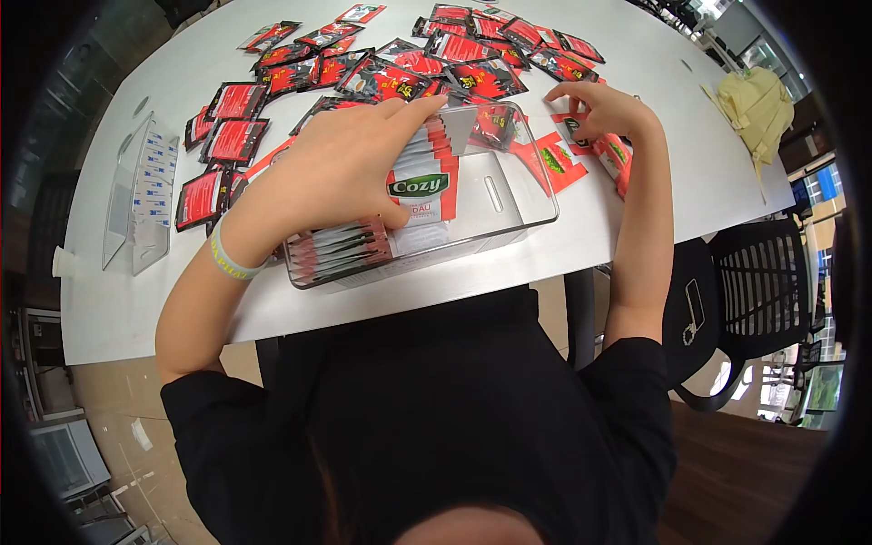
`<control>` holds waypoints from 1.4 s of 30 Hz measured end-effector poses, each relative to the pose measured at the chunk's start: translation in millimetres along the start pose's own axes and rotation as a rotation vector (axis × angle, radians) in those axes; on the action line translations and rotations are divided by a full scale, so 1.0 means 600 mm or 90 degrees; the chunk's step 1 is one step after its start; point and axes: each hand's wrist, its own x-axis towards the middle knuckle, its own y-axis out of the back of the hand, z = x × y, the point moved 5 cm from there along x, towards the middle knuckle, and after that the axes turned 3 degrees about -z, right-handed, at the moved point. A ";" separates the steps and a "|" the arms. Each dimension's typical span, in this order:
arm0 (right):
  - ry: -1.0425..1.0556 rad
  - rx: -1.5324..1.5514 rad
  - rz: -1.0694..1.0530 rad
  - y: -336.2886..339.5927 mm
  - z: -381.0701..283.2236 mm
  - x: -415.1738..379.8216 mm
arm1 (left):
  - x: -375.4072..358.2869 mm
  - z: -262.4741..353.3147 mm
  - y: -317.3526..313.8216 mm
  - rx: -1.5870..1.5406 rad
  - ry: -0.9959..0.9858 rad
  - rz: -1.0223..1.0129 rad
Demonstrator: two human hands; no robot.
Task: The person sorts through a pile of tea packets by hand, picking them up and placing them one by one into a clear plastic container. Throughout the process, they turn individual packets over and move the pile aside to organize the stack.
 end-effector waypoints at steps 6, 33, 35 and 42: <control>0.034 -0.090 0.024 0.007 0.012 0.029 | 0.001 -0.002 0.001 -0.010 -0.012 0.007; 0.587 0.584 0.043 0.047 -0.132 -0.119 | 0.002 -0.004 0.006 -0.016 -0.023 -0.024; 0.582 0.442 -0.038 0.015 -0.191 -0.133 | 0.001 -0.005 0.004 -0.008 -0.025 -0.028; 0.545 0.031 0.023 -0.063 -0.280 -0.131 | 0.003 -0.008 0.008 -0.075 -0.008 -0.081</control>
